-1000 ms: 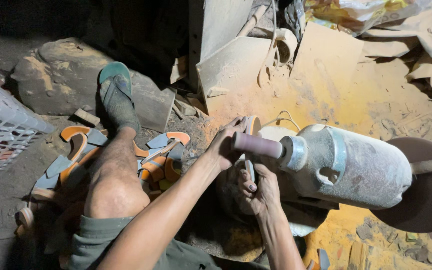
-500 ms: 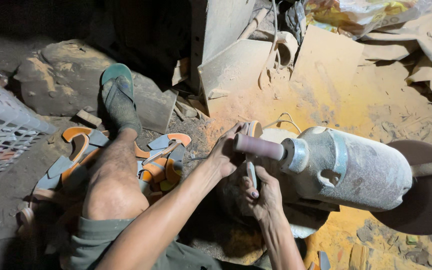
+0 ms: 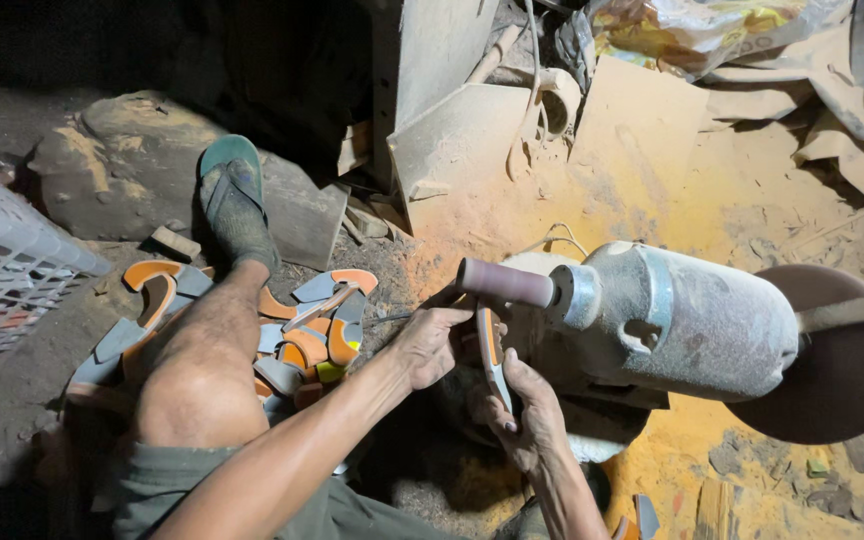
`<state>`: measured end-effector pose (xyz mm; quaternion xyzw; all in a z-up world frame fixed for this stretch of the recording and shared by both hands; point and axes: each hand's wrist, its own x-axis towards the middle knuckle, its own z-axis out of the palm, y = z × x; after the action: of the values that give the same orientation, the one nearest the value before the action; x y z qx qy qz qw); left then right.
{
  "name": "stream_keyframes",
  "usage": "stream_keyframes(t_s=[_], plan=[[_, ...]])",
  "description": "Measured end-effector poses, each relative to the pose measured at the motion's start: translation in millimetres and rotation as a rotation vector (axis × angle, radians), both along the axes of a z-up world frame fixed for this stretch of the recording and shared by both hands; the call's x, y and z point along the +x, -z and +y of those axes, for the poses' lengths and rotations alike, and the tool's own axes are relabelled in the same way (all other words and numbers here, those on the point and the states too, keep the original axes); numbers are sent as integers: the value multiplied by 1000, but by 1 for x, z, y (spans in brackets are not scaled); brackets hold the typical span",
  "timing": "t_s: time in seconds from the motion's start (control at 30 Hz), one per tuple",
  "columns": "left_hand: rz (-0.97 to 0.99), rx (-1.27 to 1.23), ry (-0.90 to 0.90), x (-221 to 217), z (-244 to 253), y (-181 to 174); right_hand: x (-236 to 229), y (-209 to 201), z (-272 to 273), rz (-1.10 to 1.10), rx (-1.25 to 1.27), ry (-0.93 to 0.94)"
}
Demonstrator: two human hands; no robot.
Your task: The person sits on the floor and uses a rotating grinding wheel to smooth the edges of orange and gray sandal soles. They hold each sole with both hands and press it against the spinning wheel, rotating the sole to grind different edges. Finished soles are placed in a nearby basket.
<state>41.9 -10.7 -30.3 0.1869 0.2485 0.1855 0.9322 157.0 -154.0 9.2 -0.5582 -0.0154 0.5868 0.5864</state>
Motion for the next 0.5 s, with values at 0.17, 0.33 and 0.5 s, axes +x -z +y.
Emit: stream_keyframes(t_s=[0.17,0.33,0.5], plan=[[-81,139,-30,-15,-7,-10,8,7,-12,-67,41,-123],[-161,235,17,-28,-9,-25,11,17,-18,-75,4,-77],[-277,312,49,-39,-9,-38,12,24,-25,-83,118,-137]])
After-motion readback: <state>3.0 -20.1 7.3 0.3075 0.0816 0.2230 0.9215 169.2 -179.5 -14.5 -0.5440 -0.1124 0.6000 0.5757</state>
